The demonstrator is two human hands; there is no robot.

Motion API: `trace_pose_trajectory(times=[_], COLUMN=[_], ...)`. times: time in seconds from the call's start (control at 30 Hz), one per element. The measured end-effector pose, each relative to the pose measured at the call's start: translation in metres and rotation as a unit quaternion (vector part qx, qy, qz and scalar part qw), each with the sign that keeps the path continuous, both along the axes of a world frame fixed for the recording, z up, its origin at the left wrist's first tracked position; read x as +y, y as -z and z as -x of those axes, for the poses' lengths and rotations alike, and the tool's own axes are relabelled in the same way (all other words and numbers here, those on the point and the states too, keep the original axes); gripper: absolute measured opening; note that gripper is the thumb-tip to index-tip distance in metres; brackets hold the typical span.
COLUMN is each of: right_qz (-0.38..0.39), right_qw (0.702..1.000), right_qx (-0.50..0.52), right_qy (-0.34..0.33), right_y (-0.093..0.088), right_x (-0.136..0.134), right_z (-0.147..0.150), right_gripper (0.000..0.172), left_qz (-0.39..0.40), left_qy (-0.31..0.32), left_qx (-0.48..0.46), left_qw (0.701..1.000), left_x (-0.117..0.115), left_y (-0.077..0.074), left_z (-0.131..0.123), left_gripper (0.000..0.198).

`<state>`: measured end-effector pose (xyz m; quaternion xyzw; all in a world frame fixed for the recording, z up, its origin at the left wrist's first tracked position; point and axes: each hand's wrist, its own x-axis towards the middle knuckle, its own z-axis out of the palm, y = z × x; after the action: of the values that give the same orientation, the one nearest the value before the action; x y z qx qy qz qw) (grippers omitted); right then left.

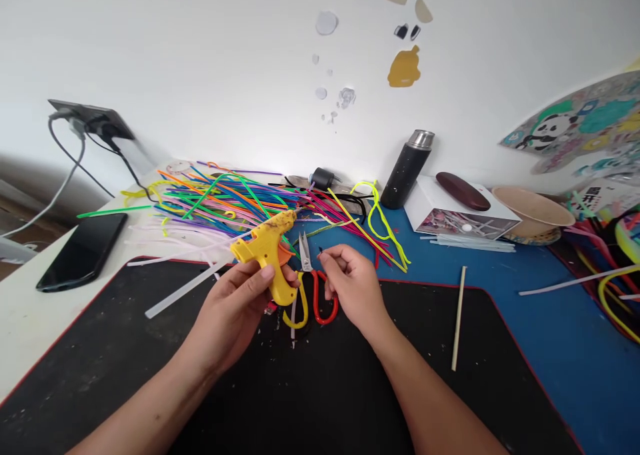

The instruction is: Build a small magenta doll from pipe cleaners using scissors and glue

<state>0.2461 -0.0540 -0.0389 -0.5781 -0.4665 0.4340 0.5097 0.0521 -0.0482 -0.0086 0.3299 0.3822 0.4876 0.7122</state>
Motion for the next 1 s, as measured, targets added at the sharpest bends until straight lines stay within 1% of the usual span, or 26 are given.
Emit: trace_pose_trajectory(times=[0.07, 0.23, 0.33, 0.47, 0.53, 0.63, 0.73, 0.83, 0.9, 1.0], right_qz=[0.024, 0.033, 0.03, 0.023, 0.019, 0.004, -0.016, -0.022, -0.017, -0.009], right_qw=[0.998, 0.992, 0.986, 0.976, 0.963, 0.934, 0.906, 0.881, 0.873, 0.872], right_qx=[-0.039, -0.095, -0.134, -0.193, -0.246, -0.335, -0.403, -0.457, -0.473, -0.477], right_qy=[-0.041, -0.082, -0.094, -0.101, -0.109, -0.124, -0.127, -0.123, -0.118, -0.108], right_y=[0.007, 0.016, 0.014, 0.008, 0.003, -0.002, -0.005, -0.005, -0.005, -0.005], right_x=[-0.001, -0.001, -0.001, -0.003, -0.005, -0.007, -0.008, -0.007, -0.006, -0.004], right_z=[0.006, 0.01, 0.006, 0.0, -0.001, 0.0, 0.0, -0.002, -0.005, -0.008], right_gripper=[0.023, 0.016, 0.014, 0.012, 0.013, 0.013, 0.011, 0.01, 0.011, 0.011], left_qz=[0.002, -0.006, -0.008, -0.01, -0.011, -0.011, -0.007, -0.005, -0.01, -0.017], left_qy=[-0.005, -0.019, -0.028, -0.039, -0.045, -0.056, -0.056, -0.036, -0.022, -0.015], left_qx=[0.001, -0.003, 0.004, 0.013, 0.024, 0.035, 0.047, 0.066, 0.085, 0.119], left_qw=[1.0, 1.0, 1.0, 0.999, 0.999, 0.998, 0.997, 0.997, 0.996, 0.993], left_x=[-0.005, -0.011, -0.011, -0.011, -0.012, -0.016, -0.023, -0.031, -0.036, -0.038], left_y=[0.001, 0.001, 0.002, 0.001, 0.0, 0.0, 0.005, 0.014, 0.018, 0.022], left_z=[0.002, 0.006, 0.01, 0.013, 0.014, 0.014, 0.016, 0.02, 0.024, 0.028], left_gripper=[0.033, 0.033, 0.033, 0.036, 0.039, 0.041, 0.039, 0.038, 0.039, 0.044])
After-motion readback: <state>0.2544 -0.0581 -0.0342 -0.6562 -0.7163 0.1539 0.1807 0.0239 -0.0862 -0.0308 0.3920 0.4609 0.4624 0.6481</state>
